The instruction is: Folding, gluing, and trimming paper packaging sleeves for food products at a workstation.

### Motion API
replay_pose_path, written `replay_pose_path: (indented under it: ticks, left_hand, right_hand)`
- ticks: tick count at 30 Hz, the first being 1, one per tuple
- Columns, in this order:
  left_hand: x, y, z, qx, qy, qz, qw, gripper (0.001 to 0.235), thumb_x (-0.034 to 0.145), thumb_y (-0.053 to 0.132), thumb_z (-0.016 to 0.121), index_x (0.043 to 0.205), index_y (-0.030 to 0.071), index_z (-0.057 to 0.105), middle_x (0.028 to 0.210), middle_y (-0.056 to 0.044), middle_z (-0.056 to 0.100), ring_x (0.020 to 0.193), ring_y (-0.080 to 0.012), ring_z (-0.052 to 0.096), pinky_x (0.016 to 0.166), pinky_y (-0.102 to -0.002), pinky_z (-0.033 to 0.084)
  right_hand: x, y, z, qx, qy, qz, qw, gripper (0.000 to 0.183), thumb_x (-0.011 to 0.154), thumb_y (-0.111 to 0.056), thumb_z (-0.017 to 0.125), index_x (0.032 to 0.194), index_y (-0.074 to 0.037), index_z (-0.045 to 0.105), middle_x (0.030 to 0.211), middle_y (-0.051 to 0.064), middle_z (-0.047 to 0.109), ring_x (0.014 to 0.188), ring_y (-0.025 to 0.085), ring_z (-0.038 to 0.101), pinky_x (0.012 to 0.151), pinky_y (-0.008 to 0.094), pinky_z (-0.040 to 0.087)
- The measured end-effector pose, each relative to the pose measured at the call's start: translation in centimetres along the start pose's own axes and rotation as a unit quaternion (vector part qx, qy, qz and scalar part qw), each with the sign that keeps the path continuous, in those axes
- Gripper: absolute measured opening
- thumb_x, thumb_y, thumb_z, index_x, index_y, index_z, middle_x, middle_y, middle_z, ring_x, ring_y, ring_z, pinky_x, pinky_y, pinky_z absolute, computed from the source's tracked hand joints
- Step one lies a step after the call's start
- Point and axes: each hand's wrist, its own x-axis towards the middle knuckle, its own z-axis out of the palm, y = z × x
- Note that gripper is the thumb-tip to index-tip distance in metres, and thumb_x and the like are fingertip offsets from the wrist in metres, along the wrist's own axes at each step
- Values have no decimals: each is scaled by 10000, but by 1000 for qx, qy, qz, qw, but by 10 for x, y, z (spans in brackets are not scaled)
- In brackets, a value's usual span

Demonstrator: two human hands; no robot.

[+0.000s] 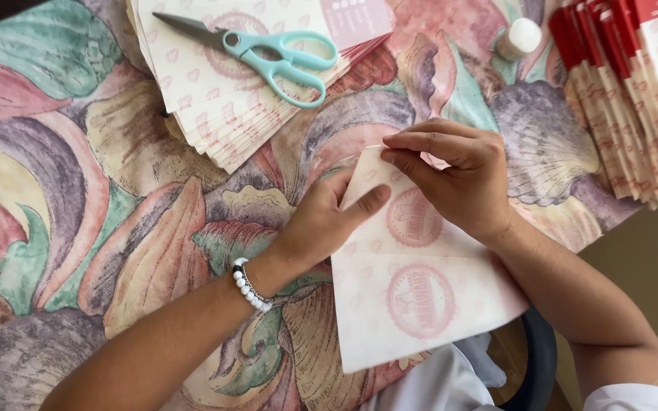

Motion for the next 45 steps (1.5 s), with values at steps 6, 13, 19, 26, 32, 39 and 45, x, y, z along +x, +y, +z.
replay_pose_path:
  ticks: [6,13,19,26,32,39,45]
  left_hand:
    - [-3,-42,-1,156,-8,73,985,473,1043,255,607,607,91,524,414,10,398,498,-60,350,476,-225,289]
    - [-10,-30,6,132,-18,97,986,447,1056,279,591,644,112,544,443,33,433,485,-49,342,482,-211,297]
    - [-13,-17,11,171,-35,135,975,465,1070,255,545,630,112,501,435,-22,421,459,-74,358,473,-230,326]
    - [-13,-21,10,150,-70,141,976,450,1083,256,517,662,98,522,462,-44,464,479,-81,411,475,-238,354]
    - [-17,-20,12,112,-90,83,986,443,1083,317,505,690,119,551,474,0,494,460,-55,419,470,-211,364]
    - [-24,-5,16,120,-95,68,986,383,1060,308,565,749,85,583,469,9,473,415,-53,382,464,-194,348]
    - [-24,-28,14,147,-95,69,982,380,1070,264,560,740,80,596,451,25,480,400,-41,396,436,-177,317]
  right_hand:
    - [-3,-14,-13,8,15,-3,1000,98,920,106,790,969,22,782,849,144,737,731,241,703,732,351,576]
    - [-8,-29,-21,3,29,-10,1000,99,912,116,787,967,35,775,847,163,732,722,260,697,725,369,574]
    - [-13,-35,-23,-7,25,-13,1000,142,941,72,775,1070,13,779,873,157,724,752,252,692,740,374,569]
    - [-15,-39,-27,-28,8,-43,999,112,976,61,734,1077,28,770,865,164,699,750,281,684,729,376,550]
    - [-17,-39,-29,-11,1,0,1000,109,951,81,745,1043,31,775,868,155,709,736,220,664,703,339,556]
    - [-20,-29,-26,19,20,35,999,87,953,105,723,1022,63,756,855,174,695,724,201,648,690,327,567]
    - [-19,-30,-26,26,14,71,997,42,952,88,726,991,73,733,835,160,657,713,177,626,667,318,577]
